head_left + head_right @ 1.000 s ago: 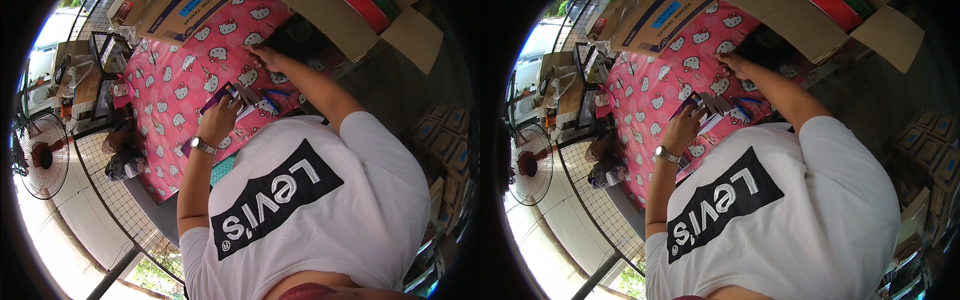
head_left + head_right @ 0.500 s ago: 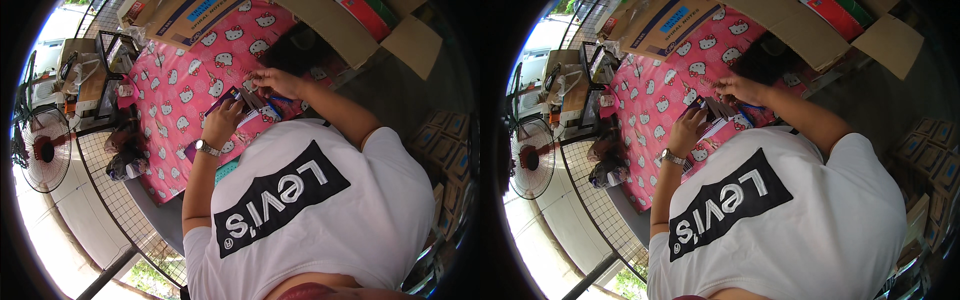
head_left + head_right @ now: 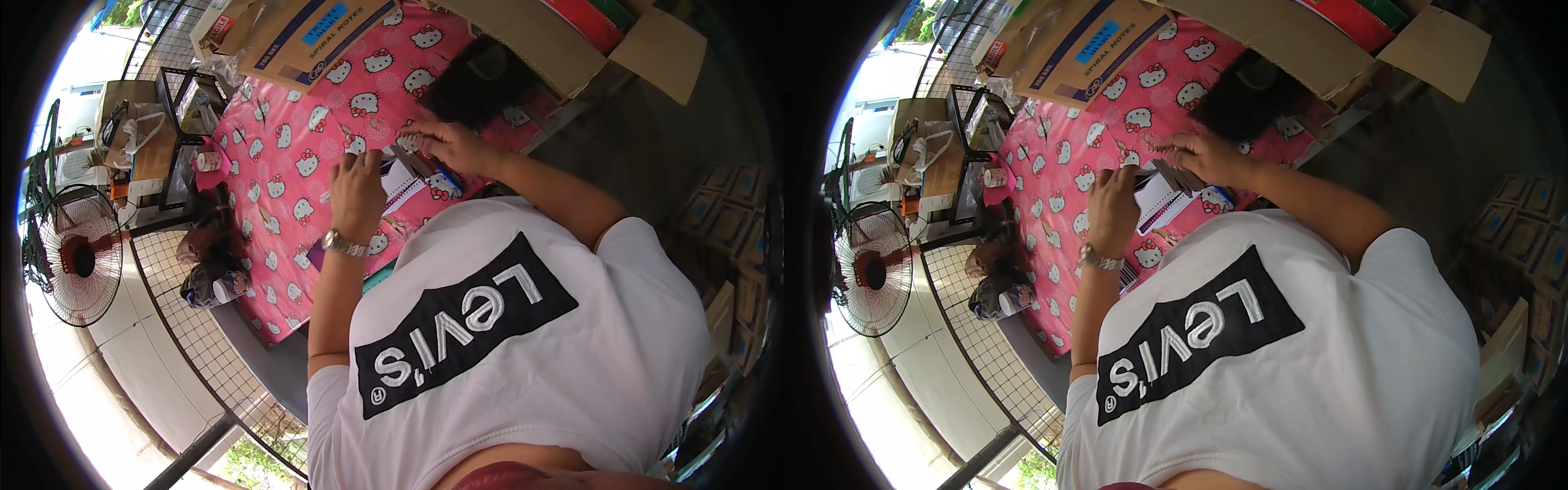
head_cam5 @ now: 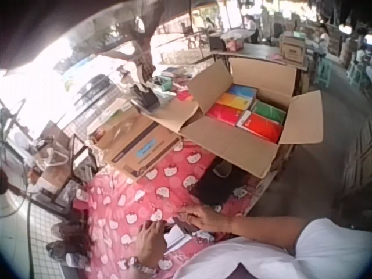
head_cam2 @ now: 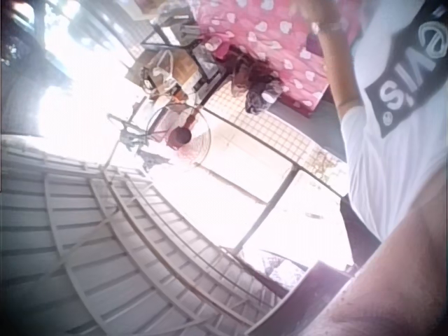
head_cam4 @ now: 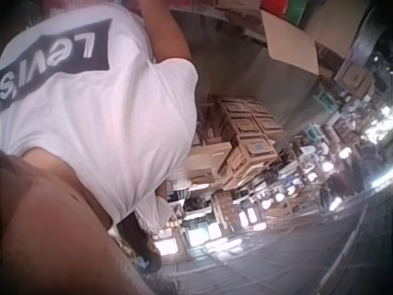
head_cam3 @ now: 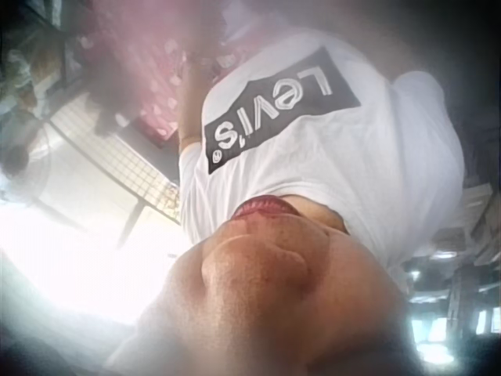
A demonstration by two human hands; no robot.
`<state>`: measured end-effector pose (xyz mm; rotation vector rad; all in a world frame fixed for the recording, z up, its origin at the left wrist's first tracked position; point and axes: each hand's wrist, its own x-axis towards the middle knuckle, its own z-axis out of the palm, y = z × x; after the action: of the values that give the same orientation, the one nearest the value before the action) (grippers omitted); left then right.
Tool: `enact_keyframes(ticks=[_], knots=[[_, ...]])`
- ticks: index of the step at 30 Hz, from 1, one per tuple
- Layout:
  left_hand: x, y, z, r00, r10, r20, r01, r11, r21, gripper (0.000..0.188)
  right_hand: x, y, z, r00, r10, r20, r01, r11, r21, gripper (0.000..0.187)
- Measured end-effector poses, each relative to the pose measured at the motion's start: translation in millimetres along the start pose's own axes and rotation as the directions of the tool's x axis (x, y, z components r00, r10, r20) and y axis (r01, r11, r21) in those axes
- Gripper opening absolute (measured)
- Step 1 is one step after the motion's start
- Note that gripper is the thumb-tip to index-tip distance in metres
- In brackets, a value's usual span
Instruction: The person tapes individual notebooks by hand, placing tape along the spine of each book and setting them aside one by one.
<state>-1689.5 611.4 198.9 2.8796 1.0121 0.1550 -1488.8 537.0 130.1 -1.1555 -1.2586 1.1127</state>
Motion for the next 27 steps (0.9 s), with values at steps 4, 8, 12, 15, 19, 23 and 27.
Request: enact_keyframes(ticks=[4,8,12,15,19,23,27], knots=[[-5.5,5.0,15.5,0.988,-0.133,-0.077,0.113,0.968,-0.225,0.022,-9.8,5.2,14.8,0.987,-0.158,-0.001,0.153,0.956,-0.252,0.035],[-14.3,-2.2,24.4,0.963,-0.242,-0.115,0.178,0.899,-0.400,0.017,-5.2,-5.8,32.6,0.956,-0.285,0.074,0.295,0.916,-0.271,0.037],[-11.2,-18.9,9.0,0.946,-0.307,-0.099,0.245,0.884,-0.397,0.018,17.4,4.6,44.3,0.811,-0.576,0.104,0.561,0.715,-0.417,0.024],[-4.2,-52.8,-31.6,0.835,-0.463,-0.296,0.324,0.850,-0.416,0.020,20.7,14.2,32.9,0.737,-0.622,0.265,0.644,0.527,-0.555,0.019],[-16.7,-44.7,-34.2,0.915,-0.318,-0.248,0.196,0.889,-0.414,0.018,9.0,29.7,17.0,0.825,-0.427,0.370,0.561,0.543,-0.625,0.023],[-29.1,-6.2,30.1,0.961,-0.191,-0.198,0.182,0.981,-0.063,0.028,5.8,6.1,19.7,0.952,-0.294,0.087,0.304,0.860,-0.410,0.036],[-25.9,7.0,33.8,0.914,-0.191,-0.358,0.227,0.972,0.062,0.025,-5.0,11.4,40.8,0.976,-0.215,-0.030,0.195,0.930,-0.311,0.058]])
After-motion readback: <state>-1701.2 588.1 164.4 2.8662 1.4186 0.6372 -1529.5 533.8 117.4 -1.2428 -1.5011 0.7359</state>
